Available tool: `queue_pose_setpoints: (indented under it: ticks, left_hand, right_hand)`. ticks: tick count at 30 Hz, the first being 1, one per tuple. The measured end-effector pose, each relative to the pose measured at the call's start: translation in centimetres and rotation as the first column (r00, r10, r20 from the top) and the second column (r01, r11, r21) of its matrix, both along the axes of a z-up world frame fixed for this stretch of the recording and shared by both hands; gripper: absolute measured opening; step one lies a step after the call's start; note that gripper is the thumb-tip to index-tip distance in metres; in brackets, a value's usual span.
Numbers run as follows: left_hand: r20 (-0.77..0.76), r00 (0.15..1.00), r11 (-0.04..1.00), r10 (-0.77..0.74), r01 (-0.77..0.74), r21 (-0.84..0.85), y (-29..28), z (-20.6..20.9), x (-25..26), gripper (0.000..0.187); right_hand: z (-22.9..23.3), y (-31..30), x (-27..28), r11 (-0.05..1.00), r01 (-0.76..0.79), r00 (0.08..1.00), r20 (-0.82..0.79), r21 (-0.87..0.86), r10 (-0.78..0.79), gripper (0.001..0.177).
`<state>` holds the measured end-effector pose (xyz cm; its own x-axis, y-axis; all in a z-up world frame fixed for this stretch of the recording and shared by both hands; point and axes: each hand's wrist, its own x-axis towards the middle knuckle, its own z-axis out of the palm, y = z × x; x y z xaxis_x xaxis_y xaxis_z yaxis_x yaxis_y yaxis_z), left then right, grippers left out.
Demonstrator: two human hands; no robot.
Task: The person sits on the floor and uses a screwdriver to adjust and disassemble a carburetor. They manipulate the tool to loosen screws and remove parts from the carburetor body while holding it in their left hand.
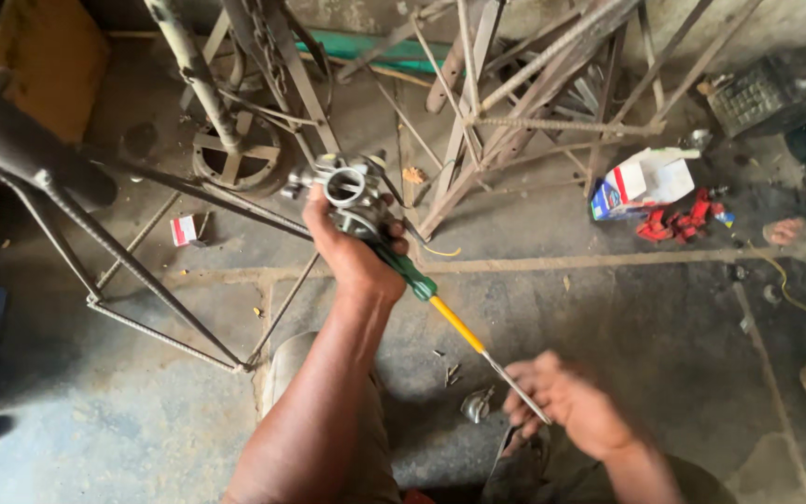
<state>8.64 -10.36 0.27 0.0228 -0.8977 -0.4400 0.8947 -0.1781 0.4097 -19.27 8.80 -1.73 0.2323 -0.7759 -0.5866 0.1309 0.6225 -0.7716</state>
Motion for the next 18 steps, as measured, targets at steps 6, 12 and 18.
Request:
queue_pose_setpoints:
  ticks: [6,12,18]
  left_hand:
    - [0.093,0.996,0.989,-0.012,0.026,-0.144,1.0,0.2,-0.3,0.056]
    - [0.325,0.945,0.992,-0.04,0.077,-0.101,1.8,-0.3,-2.3,0.048]
    - [0.074,0.975,0.97,-0.21,0.218,-0.111,1.8,-0.2,-2.2,0.053]
  right_hand:
    - [-3.7,2.2,5.2,0.995,-0.098,0.952,-0.291,-0.009,0.091,0.049]
    - [-5.0,3.2,8.9,0.969,-0.227,0.831,-0.54,-0.102,0.138,0.057]
    - [-4.6,1.5,7.1,0.969,-0.247,0.956,-0.161,-0.003,0.244,0.038]
